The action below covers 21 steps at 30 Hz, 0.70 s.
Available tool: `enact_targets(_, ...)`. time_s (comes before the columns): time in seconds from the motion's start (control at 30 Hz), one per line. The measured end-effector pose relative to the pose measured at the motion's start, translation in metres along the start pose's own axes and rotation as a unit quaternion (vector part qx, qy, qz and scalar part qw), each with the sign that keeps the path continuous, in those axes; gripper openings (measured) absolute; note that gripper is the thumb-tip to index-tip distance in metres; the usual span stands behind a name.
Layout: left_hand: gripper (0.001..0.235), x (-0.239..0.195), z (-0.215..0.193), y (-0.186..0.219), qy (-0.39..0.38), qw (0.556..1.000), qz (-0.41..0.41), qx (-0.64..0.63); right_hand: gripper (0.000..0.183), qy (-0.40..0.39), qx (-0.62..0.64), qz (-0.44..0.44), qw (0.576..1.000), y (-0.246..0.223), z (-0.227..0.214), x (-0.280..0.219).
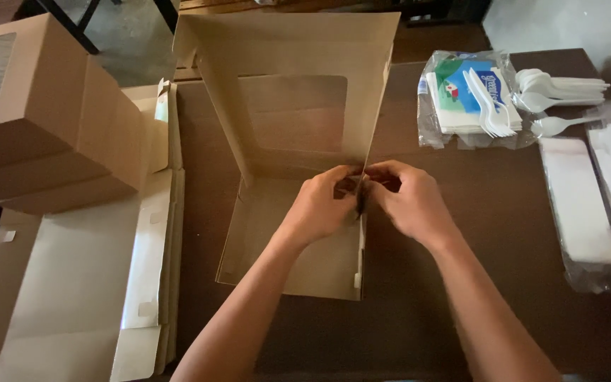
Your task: The person folds a flat cardboard box into a three-dimensional container with a clear window on the lid. They fold side flaps, tuck tabs into slots, and secure the lid by folding and tucking the top flaps. The completed box is placed on the table.
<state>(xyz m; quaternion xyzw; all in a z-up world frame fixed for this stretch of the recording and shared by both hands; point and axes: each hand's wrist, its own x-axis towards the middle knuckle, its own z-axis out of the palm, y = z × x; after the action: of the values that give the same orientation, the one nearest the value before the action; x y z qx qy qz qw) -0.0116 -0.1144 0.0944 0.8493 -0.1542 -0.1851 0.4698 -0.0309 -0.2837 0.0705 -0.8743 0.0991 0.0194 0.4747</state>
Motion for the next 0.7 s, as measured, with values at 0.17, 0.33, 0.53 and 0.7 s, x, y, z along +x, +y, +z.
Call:
enact_targets(0.17, 0.046, 0.001, -0.001, -0.002, -0.001, 1.000, -0.003, 0.012, 0.030, 0.027, 0.026, 0.041, 0.998, 0.012, 0.012, 0.008)
enact_targets(0.33, 0.049, -0.008, -0.007, 0.015, -0.014, 1.000, -0.009, 0.011, 0.033, 0.054, 0.041, 0.053, 0.996, 0.012, 0.013, 0.002)
enact_targets(0.53, 0.051, 0.000, -0.003, 0.007, -0.020, 1.000, -0.009, 0.002, 0.051, 0.067, 0.108, 0.038, 0.991, 0.018, 0.015, -0.006)
enact_targets(0.7, 0.051, -0.007, -0.005, 0.016, -0.022, 1.000, -0.015, 0.012, 0.048, 0.073, 0.163, 0.053, 0.983, 0.036, 0.022, 0.002)
